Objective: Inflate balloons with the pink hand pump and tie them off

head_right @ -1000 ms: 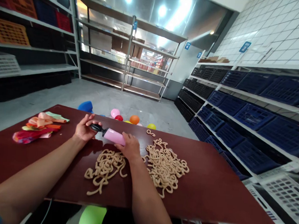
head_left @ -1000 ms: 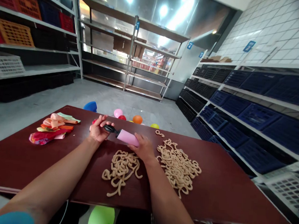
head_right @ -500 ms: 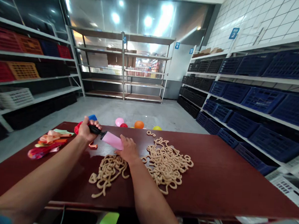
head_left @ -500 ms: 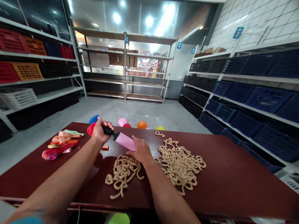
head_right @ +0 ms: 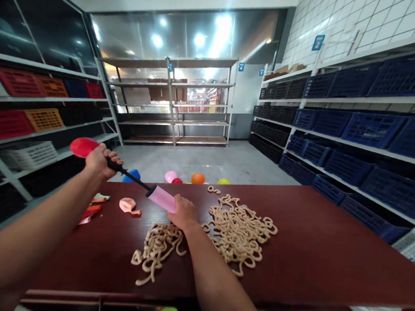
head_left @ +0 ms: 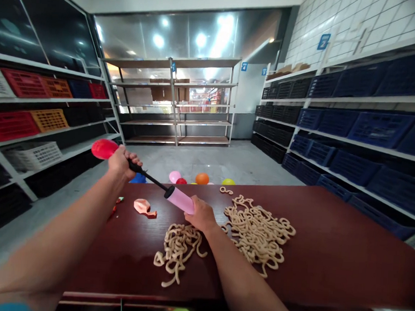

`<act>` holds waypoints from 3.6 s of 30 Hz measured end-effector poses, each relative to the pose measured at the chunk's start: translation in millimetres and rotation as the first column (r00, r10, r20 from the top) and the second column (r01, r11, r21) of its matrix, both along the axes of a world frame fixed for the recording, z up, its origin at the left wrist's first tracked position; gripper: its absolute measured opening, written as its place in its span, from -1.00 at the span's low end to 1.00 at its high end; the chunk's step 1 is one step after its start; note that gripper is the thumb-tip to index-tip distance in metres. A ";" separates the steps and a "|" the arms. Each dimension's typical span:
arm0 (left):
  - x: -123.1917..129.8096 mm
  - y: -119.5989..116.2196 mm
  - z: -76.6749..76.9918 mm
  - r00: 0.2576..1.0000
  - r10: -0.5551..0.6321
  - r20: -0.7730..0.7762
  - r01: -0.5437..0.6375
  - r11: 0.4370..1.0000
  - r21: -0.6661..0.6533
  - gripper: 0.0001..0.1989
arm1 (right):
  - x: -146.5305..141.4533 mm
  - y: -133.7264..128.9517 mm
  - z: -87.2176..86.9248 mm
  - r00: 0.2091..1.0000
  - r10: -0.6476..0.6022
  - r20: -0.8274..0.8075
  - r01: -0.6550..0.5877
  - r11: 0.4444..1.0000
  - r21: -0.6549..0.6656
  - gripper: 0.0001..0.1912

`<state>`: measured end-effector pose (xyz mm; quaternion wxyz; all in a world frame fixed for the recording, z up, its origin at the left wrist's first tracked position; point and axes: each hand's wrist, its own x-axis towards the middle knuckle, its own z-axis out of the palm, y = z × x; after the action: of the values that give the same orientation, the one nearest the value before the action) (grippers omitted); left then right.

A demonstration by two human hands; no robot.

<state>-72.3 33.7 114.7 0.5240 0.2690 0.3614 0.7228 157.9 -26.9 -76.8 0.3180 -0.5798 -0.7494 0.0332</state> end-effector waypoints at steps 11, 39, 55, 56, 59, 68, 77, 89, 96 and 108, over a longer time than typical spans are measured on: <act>27.8 -4.5 1.5 0.999 -0.021 -0.050 0.026 0.996 0.086 -0.58 | 1.6 -0.8 -4.9 0.991 -0.054 -0.126 0.048 0.997 -0.055 -0.60; 26.8 -31.3 41.6 0.997 -0.064 -0.053 0.074 0.970 0.230 -0.54 | -3.1 -0.2 4.7 0.989 -0.067 -0.133 0.073 0.996 0.044 -0.66; 83.0 -39.3 -53.6 0.952 -0.265 -0.157 0.299 0.916 0.268 -0.44 | -4.0 -6.6 7.7 0.992 -0.038 -0.118 0.047 0.997 0.068 -0.62; 82.3 -39.1 -54.0 0.948 -0.273 -0.165 0.310 0.910 0.276 -0.44 | -3.3 -6.5 7.9 0.993 -0.035 -0.114 0.043 0.997 0.070 -0.62; 82.9 -37.0 -58.9 0.942 -0.295 -0.159 0.330 0.898 0.291 -0.44 | -0.7 -4.7 6.0 0.993 -0.024 -0.114 0.031 0.998 0.058 -0.63; 94.3 -24.7 -62.1 0.944 -0.319 -0.083 0.329 0.901 0.281 -0.46 | 2.4 1.8 0.2 0.989 -0.066 -0.133 0.070 0.997 0.025 -0.62; 89.3 -10.8 -37.8 0.974 -0.223 -0.037 0.226 0.961 0.158 -0.52 | -3.2 5.2 2.0 0.983 -0.093 -0.159 0.089 0.996 -0.032 -0.54; 21.3 12.1 48.0 0.992 0.001 -0.124 0.011 0.995 0.097 -0.65 | 2.8 6.8 1.8 0.988 -0.059 -0.145 0.049 0.996 -0.070 -0.58; 54.9 8.1 -1.3 0.995 0.012 -0.103 -0.004 0.997 0.079 -0.63 | 10.7 6.2 -5.8 0.986 -0.106 -0.127 0.092 0.989 -0.114 -0.65; 120.8 -16.4 -46.4 0.988 -0.077 -0.134 0.088 0.994 0.072 -0.59 | 10.0 4.1 2.0 0.976 -0.108 -0.187 0.094 0.992 -0.081 -0.62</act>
<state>48.4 17.3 68.3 0.5178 0.3507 0.3551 0.6949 167.9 -22.8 -74.8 0.3687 -0.6223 -0.6833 0.0994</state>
